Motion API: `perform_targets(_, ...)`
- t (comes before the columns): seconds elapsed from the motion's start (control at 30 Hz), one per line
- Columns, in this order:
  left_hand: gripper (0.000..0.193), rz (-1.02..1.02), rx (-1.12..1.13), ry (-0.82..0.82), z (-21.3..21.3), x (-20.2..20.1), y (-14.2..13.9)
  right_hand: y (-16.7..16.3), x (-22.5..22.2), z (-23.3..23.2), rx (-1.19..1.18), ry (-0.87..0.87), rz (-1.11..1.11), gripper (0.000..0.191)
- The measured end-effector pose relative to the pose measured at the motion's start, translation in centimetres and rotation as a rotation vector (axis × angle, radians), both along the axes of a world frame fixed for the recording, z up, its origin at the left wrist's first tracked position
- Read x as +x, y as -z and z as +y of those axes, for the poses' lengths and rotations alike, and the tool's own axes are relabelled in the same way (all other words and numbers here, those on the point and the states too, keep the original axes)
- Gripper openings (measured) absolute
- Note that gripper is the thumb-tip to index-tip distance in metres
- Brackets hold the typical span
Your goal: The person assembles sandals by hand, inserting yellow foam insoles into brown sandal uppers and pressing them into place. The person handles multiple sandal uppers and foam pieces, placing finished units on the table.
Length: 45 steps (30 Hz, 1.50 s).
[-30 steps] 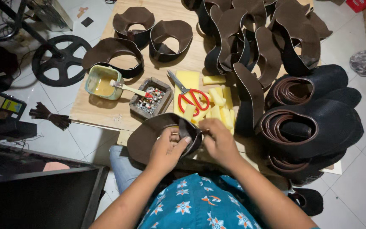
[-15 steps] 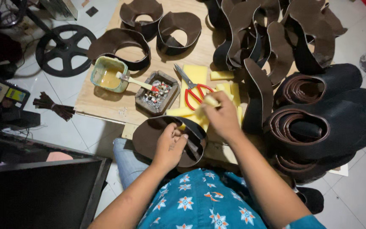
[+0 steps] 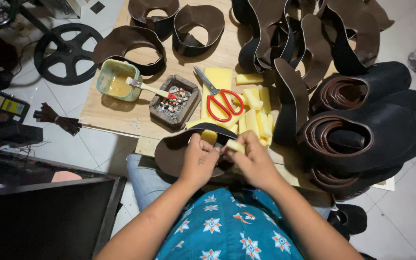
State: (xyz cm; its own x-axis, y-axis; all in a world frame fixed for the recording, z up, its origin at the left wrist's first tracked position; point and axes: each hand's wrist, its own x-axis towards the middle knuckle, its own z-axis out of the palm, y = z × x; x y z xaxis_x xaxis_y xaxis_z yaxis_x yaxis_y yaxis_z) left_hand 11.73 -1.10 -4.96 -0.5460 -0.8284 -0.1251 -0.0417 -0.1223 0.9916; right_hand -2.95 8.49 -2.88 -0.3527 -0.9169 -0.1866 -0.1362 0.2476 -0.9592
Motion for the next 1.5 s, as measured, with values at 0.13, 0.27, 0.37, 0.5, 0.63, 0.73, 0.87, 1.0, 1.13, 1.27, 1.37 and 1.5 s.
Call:
perform_targets(0.13,0.031,-0.053,0.023,-0.032,1.0,-0.7,0.1,-1.0,-1.5,-0.8,0.002,0.077,0.109,0.025)
perform_targets(0.27,0.028,-0.122,-0.002,-0.028,0.7,-2.0,0.3,-1.4,-2.7,-1.9,0.160,0.175,-0.225,0.029)
perform_targets(0.37,0.025,-0.223,-0.116,-0.010,0.2,-2.4,0.0,-1.3,-4.0,-2.0,0.044,0.238,-0.580,0.028)
perform_targets(0.5,0.025,-0.251,-0.303,-0.047,-0.2,-2.4,-0.3,-0.9,-3.9,-1.8,-0.014,0.102,-0.106,0.031)
perform_targets(0.63,0.024,-0.406,-0.302,0.027,-1.0,-2.7,-0.6,-1.0,-3.0,-1.8,0.028,0.114,0.429,0.033)
perform_targets(0.73,0.025,-0.456,-0.372,0.077,-2.0,-3.1,-0.8,-1.4,-2.7,-2.1,0.018,0.117,0.764,0.031)
perform_targets(0.87,0.026,-0.504,-0.428,0.088,-2.9,-3.4,-1.1,-1.2,-2.3,-1.9,-0.071,0.058,0.979,0.028)
perform_targets(1.0,0.034,-0.534,-0.348,0.065,-2.5,-3.9,-1.0,-0.5,-2.3,-1.6,-0.017,0.052,0.738,0.022)
perform_targets(1.13,0.026,-0.490,-0.487,0.017,-1.8,-4.3,-0.8,0.0,-2.3,-1.4,-0.009,0.060,0.882,0.016)
perform_targets(1.27,0.023,-0.378,-0.599,0.045,-1.5,-4.4,-0.7,0.4,-1.5,-2.3,0.128,0.090,1.093,0.020)
perform_targets(1.37,0.023,-0.418,-0.510,0.116,-1.4,-4.3,-0.5,0.5,-1.3,-2.8,0.172,0.109,1.146,0.025)
perform_targets(1.5,0.031,-0.410,-0.440,0.121,-1.3,-4.0,-0.1,0.4,-2.0,-2.2,0.072,0.096,0.913,0.026)
